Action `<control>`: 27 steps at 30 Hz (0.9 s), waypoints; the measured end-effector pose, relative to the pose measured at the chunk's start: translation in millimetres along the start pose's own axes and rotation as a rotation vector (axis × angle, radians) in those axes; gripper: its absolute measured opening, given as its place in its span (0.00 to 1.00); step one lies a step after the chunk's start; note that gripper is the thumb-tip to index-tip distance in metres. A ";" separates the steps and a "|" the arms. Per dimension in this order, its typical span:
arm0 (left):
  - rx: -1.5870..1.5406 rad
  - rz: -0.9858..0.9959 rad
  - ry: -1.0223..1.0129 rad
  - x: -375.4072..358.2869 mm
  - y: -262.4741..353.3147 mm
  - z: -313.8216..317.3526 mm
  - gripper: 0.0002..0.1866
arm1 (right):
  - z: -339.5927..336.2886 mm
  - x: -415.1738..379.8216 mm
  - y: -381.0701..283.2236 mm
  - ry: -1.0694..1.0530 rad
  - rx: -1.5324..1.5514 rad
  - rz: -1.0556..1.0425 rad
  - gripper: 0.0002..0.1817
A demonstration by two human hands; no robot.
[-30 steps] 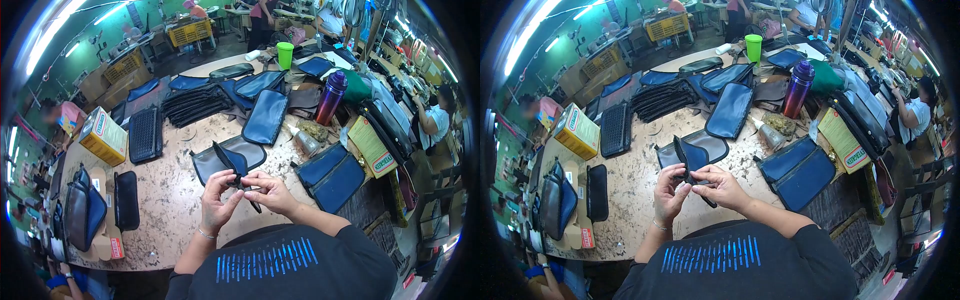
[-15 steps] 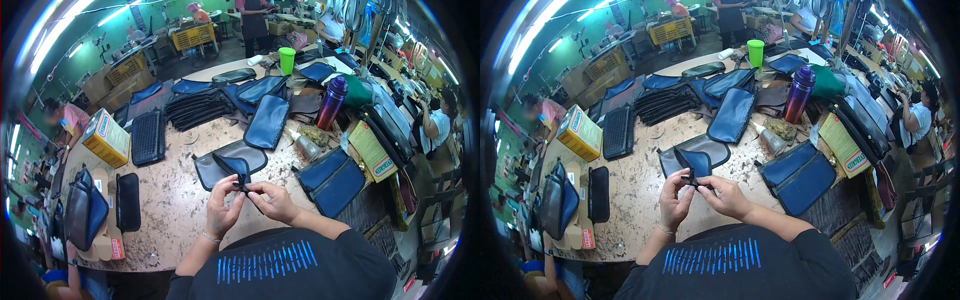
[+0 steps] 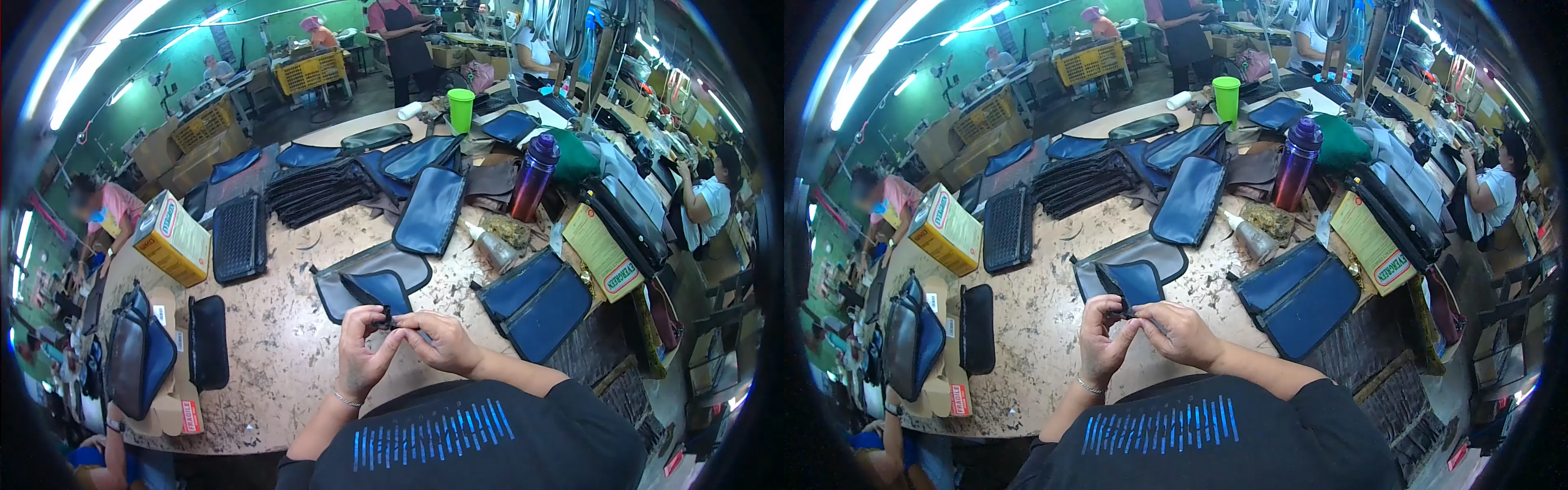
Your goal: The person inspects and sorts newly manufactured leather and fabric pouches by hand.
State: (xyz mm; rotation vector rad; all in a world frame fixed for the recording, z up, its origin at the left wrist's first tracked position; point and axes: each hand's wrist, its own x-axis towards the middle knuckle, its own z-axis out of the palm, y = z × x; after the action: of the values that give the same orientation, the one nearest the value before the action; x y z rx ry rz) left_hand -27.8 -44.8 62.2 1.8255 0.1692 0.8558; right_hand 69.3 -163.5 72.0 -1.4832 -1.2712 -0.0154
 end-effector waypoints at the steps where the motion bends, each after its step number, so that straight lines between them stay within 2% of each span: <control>1: 0.001 0.002 0.004 0.0 0.7 0.2 0.17 | -0.2 -0.1 -0.1 -0.002 -0.002 0.002 0.06; 13: 0.029 0.066 -0.019 -1.6 -8.5 1.3 0.14 | -2.1 -1.1 -2.8 0.011 0.059 0.084 0.05; 17: -0.004 0.034 -0.012 -0.4 -4.1 1.6 0.14 | -2.6 -2.2 -2.1 0.000 0.072 0.121 0.06; 20: 0.257 0.107 -0.050 6.2 5.2 -1.6 0.14 | -3.5 -3.6 -1.2 0.014 0.075 0.171 0.07; 21: 0.272 0.095 -0.055 10.7 9.3 -2.1 0.14 | -4.6 -1.9 0.5 0.013 0.083 0.189 0.07; 22: 0.244 0.169 -0.028 15.7 6.9 -1.0 0.13 | -5.6 0.6 -0.8 0.026 0.106 0.200 0.07; 25: 0.182 0.106 -0.042 22.2 10.1 2.1 0.12 | -7.9 3.6 -0.7 0.058 0.235 0.348 0.06; 27: 0.151 0.065 -0.047 24.3 13.5 3.2 0.12 | -13.0 8.2 -3.2 0.064 0.292 0.351 0.05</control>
State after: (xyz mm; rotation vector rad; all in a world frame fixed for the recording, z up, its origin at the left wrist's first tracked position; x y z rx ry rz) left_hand -11.7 -41.2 84.8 1.9997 0.1487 0.8640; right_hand 78.3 -168.0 84.1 -1.4176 -0.9043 0.3375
